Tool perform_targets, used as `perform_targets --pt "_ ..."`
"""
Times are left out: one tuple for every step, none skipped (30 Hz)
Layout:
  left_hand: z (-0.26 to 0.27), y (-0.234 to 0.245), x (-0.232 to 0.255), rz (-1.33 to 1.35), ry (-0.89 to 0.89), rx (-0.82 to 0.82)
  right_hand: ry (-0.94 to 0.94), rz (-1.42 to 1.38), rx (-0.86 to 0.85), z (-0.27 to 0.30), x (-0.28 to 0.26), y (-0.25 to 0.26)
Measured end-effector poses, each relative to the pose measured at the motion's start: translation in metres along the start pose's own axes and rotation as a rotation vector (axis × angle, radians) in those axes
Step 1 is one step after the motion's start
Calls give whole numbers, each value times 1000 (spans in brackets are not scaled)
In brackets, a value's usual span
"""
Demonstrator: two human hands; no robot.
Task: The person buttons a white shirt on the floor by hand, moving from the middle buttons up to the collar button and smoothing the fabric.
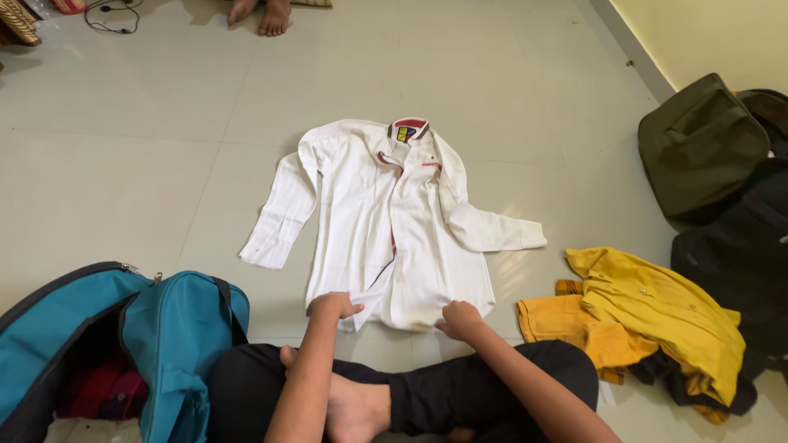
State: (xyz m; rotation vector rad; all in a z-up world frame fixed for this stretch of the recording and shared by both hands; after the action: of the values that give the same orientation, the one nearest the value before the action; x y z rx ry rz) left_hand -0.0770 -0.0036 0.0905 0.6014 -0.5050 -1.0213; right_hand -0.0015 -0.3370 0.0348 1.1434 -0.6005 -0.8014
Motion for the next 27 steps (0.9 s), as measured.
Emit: perform_targets --pt "12 -5 2 -2 19 -29 13 -15 -60 10 -2 -2" --pt "22 -7 3 -5 19 -32 28 -32 -120 20 -5 -3" --pt "30 -9 4 -22 22 20 27 -35 -122 28 -4 -1" --pt "36 -11 5 -39 25 72 64 -155 -187 34 3 4" --pt "40 -15 8 -43 25 68 102 -275 -250 36 13 9" --pt "43 -22 11 -53 1 185 100 -281 -255 35 23 12" --pt "42 -27 12 -64 -24 302 58 -526 -296 31 37 15" --pt "39 -34 15 -68 -23 291 12 -770 -337 28 53 16" --pt "32 -38 20 -48 -84 346 15 -760 -259 21 69 17" --pt "27 -46 25 -19 -143 397 17 -742 -187 15 89 18" --pt "21 -53 29 -14 -142 383 38 -784 -78 8 116 25" --pt "15 -56 35 -40 -213 485 57 -826 28 -1 135 28" --pt "11 -59 41 -66 -288 586 -101 -805 136 -2 157 29" --pt "6 -58 46 -61 -281 577 -251 -776 250 -5 178 34" --pt "3 -58 50 -78 -292 589 -323 -766 390 -6 194 36" --pt "-1 -58 52 -95 -302 599 -396 -753 526 -3 213 40" --pt "-6 -56 54 -90 -294 586 -430 -754 613 -1 227 41" --pt "-11 -55 55 -91 -302 618 -463 -754 699 0 239 41" --pt "-15 -54 57 -91 -309 650 -459 -754 682 0 247 39" --pt "-19 -51 58 -88 -303 641 -522 -628 772 0 255 39" --pt "-22 -49 59 -73 -304 647 -579 -498 860 -3 260 38" --pt "-26 -46 63 -54 -308 655 -577 -493 851 -8 266 37" --pt "-28 -43 64 -48 -306 648 -618 -548 756 -14 271 35" --pt "-29 -44 64 -48 -294 656 -650 -595 654 -20 278 37" --pt "-29 -44 66 -49 -283 665 -640 -583 640 -27 286 41" --pt "-30 -45 67 -37 -271 655 -688 -667 511 -36 290 41" --pt "-31 -47 69 -25 -278 660 -737 -747 379 -42 294 42"
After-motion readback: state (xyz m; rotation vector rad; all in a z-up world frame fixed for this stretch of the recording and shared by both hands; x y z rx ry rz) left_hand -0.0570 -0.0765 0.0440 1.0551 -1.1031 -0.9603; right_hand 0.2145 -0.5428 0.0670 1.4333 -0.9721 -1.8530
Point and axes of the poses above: each hand's wrist, its own z-axis away from the middle knuckle, its own y-axis out of the back of the hand, x = y × z, the point moved 1 cm from there along -z, towards the middle knuckle, and after that the axes turned 2 degrees about -z, right-handed, at the moved point
